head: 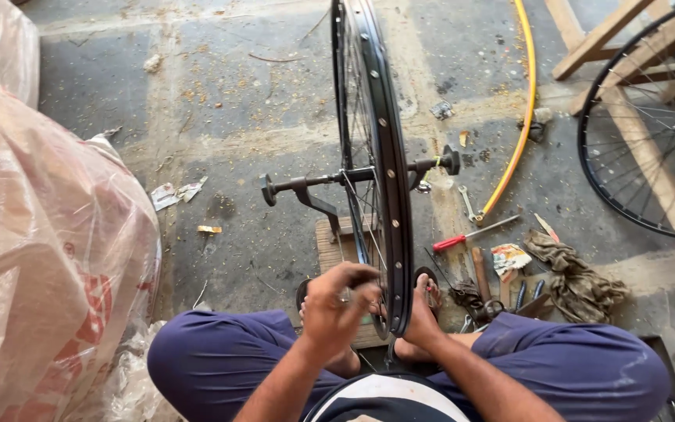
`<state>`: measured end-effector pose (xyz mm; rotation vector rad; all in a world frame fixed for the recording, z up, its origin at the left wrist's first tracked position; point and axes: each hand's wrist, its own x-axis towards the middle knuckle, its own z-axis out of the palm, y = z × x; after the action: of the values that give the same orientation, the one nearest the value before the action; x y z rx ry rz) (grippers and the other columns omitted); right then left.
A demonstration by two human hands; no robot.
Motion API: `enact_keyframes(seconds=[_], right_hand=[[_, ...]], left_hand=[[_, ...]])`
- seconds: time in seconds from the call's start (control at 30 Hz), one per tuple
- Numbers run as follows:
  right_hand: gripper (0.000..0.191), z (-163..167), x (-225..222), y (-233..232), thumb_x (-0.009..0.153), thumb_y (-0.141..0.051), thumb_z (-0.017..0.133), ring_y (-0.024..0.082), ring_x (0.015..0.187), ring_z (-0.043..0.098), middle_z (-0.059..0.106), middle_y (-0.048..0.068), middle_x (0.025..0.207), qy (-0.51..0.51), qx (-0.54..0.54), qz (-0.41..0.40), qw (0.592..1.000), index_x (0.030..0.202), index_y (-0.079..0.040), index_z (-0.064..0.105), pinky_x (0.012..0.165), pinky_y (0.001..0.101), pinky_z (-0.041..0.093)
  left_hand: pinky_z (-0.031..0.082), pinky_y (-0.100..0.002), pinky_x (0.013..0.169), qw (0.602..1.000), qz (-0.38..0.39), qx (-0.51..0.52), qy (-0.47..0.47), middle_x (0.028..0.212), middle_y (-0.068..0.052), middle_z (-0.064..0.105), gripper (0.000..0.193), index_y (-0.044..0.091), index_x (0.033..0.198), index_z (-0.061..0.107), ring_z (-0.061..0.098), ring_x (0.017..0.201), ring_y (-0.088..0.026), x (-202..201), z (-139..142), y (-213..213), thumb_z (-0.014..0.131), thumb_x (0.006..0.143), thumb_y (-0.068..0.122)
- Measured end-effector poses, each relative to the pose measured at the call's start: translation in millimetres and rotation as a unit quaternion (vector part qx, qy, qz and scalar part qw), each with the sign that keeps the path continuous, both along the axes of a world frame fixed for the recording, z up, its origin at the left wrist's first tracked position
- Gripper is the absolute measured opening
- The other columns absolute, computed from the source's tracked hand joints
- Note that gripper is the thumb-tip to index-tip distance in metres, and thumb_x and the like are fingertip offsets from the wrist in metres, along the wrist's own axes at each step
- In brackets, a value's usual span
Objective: The person sits on the floor of a bicycle repair workshop with a bicycle wheel held across their lap. They turn the wheel, manipulate the spokes and spoke nipples by hand at the rim, and work around the hub and rim, adjusting components of the wheel.
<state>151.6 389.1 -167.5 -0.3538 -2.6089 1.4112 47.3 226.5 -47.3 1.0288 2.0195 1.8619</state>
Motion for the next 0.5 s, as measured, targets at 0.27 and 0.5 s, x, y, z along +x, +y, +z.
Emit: enact_keyframes(seconds=[0.27,0.5], right_hand=[[0.027,-13,4,28,0.077,-0.01,0.07,0.02,0.081,0.073,0.077,0.011,0.088,0.021,-0.087,-0.151,0.984,0.103,-0.003,0.074,0.075,0.0346,0.059],[0.027,-49,30,69,0.093,-0.01,0.07,0.025,0.096,0.069,0.074,0.019,0.106,0.008,-0.043,-0.211,0.977,0.116,0.004,0.07,0.089,0.0385,0.056]], left_hand=[[0.048,-0.039,0.071,0.98,-0.011,0.008,0.197,0.084,-0.009,0.065,0.025,0.004,0.102,0.068,0.062,0.076,-0.025,20,20,6,0.078,0.095,0.026],[0.045,-0.045,0.064,0.921,-0.069,-0.258,0.286,0.086,-0.012,0.068,0.049,0.002,0.112,0.071,0.066,0.078,-0.03,44,-87,-25,0.078,0.067,0.019]])
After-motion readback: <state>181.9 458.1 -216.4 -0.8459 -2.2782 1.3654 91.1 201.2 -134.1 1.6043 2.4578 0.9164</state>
